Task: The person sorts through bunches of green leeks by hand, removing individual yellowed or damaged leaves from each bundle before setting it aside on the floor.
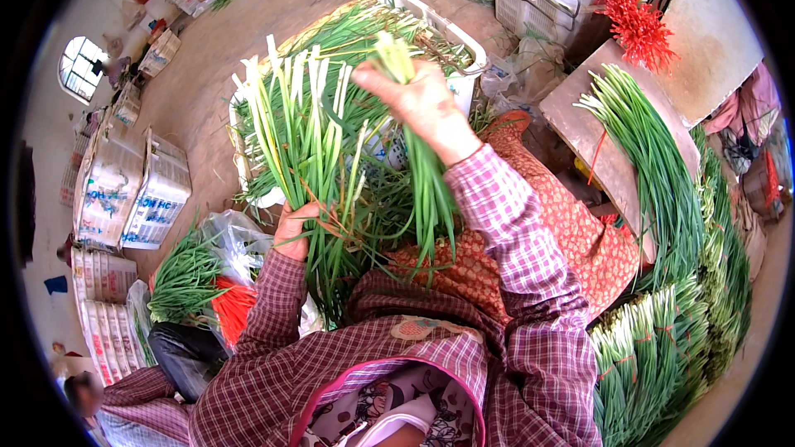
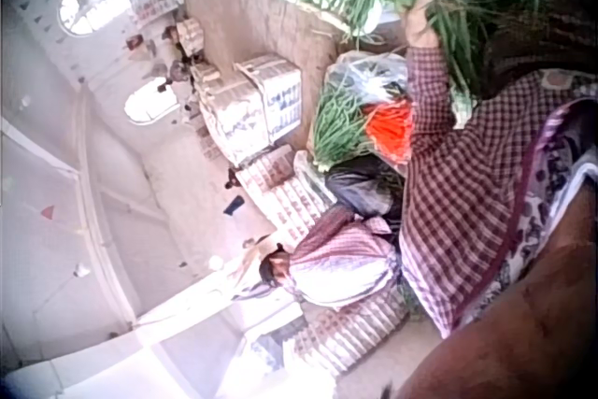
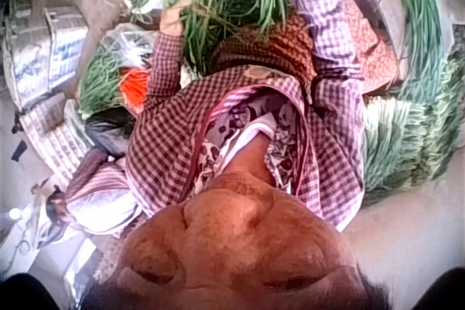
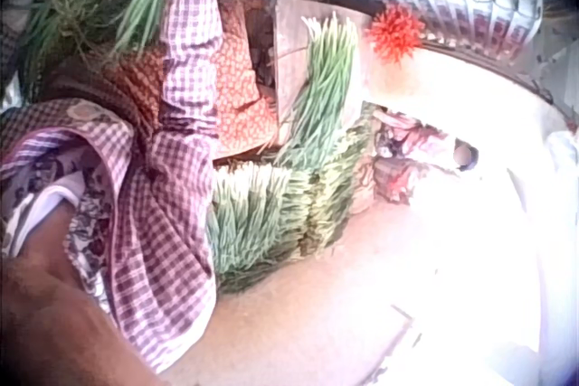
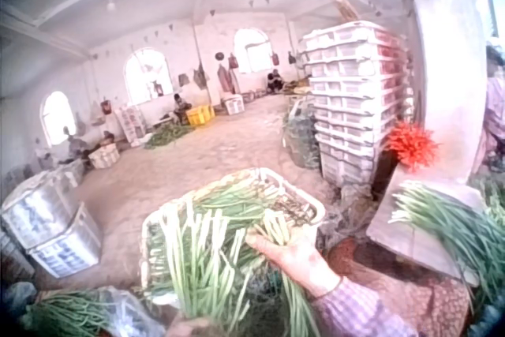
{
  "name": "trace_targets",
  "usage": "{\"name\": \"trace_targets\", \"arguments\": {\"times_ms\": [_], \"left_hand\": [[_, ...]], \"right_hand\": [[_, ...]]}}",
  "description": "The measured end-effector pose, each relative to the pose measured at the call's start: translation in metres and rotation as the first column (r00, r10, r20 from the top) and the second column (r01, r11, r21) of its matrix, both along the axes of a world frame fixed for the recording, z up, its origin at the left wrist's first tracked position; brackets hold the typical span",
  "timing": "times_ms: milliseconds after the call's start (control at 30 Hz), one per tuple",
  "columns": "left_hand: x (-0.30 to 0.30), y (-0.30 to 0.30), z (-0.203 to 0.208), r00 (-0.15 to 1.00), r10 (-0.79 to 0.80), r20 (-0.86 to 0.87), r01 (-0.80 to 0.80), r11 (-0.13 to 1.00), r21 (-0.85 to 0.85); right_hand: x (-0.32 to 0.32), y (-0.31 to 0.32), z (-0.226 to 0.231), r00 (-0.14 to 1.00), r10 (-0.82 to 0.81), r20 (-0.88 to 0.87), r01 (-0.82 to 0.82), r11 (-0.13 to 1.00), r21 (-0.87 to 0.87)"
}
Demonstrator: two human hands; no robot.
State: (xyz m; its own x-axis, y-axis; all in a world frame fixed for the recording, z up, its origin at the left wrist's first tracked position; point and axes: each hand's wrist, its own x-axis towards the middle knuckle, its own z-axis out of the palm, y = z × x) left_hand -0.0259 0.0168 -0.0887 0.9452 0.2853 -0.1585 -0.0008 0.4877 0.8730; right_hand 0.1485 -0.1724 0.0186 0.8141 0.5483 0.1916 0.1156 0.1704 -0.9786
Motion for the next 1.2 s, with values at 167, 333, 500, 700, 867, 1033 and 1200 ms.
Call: {"name": "trace_targets", "arguments": {"times_ms": [167,333,500,700,867,1033,1200], "left_hand": [[0.006,-0.009,0.001,0.999,-0.02,0.026,0.02,1.0,0.021],[-0.001,0.003,-0.002,0.999,0.044,0.011,-0.042,0.995,-0.094],[-0.004,0.017,0.002,0.995,0.09,-0.043,-0.093,0.993,-0.074],[0.0,0.01,0.0,0.99,0.139,0.011,-0.139,0.988,0.068],[0.001,0.009,0.003,0.995,0.098,0.0,-0.098,0.99,0.097],[0.005,-0.006,0.004,0.999,0.021,0.048,-0.025,0.997,0.076],[0.005,-0.003,0.0,0.999,0.01,0.045,-0.013,0.998,0.064]], "right_hand": [[-0.004,0.013,-0.005,0.999,0.036,-0.033,-0.036,0.999,-0.004],[0.018,-0.026,0.017,0.902,-0.403,0.157,0.41,0.912,-0.014],[0.071,-0.134,0.046,0.761,-0.641,0.097,0.604,0.756,0.252],[0.048,-0.116,0.054,0.844,-0.51,0.162,0.443,0.836,0.323],[0.014,-0.053,0.043,0.909,-0.36,0.211,0.366,0.931,0.009],[0.006,0.011,0.012,0.984,-0.026,0.177,0.058,0.983,-0.176],[0.009,0.026,0.004,0.987,-0.026,0.162,0.048,0.99,-0.134]]}}
